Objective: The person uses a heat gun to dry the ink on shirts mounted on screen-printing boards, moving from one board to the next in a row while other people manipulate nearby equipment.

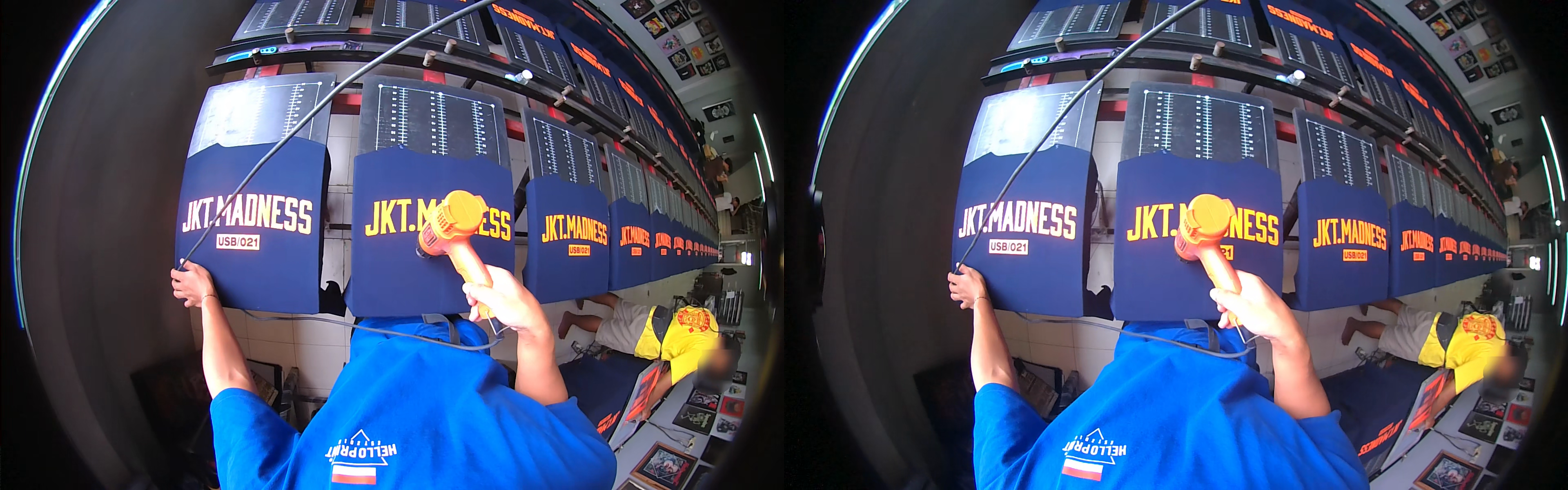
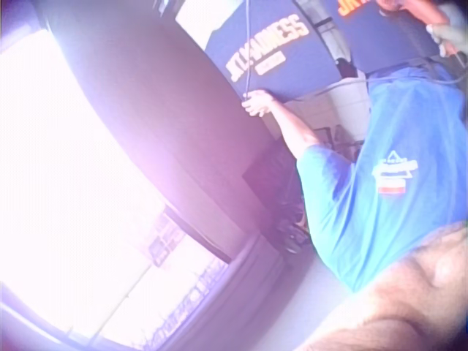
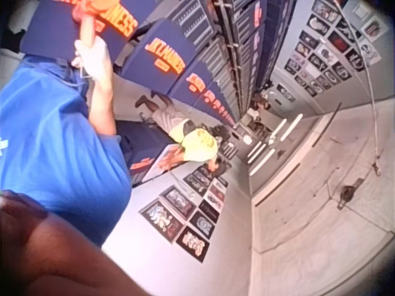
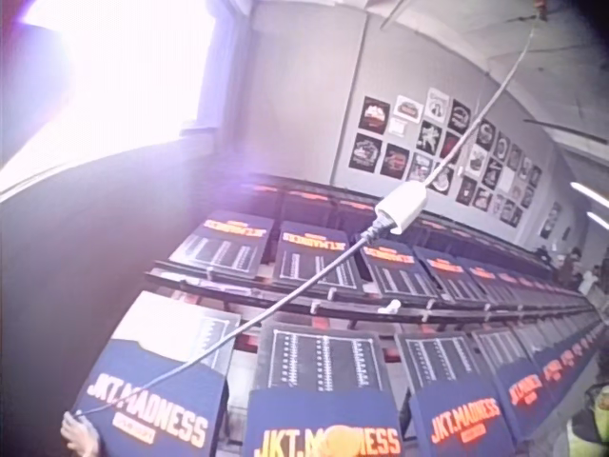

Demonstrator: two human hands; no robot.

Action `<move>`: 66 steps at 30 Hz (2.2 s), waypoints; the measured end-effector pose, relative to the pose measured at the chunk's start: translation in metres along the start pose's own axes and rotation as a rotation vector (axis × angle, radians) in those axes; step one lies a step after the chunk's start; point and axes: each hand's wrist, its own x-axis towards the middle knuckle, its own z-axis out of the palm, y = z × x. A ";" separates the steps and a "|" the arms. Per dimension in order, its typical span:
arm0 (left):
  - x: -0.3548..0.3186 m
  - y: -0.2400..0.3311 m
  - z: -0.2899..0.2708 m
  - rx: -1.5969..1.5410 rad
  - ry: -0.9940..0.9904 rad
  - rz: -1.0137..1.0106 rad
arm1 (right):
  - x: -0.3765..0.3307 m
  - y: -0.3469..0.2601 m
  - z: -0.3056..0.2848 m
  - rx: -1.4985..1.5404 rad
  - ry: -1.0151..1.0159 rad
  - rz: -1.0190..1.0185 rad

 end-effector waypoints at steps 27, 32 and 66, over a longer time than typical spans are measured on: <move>0.000 0.000 -0.002 -0.013 -0.014 -0.002 | -0.017 0.008 -0.028 -0.009 0.112 0.007; -0.002 0.001 -0.004 -0.030 -0.015 -0.011 | -0.021 0.016 -0.039 0.012 0.142 0.022; 0.105 -0.058 -0.007 -0.040 -0.425 0.488 | 0.070 -0.017 0.102 0.272 -0.239 -0.076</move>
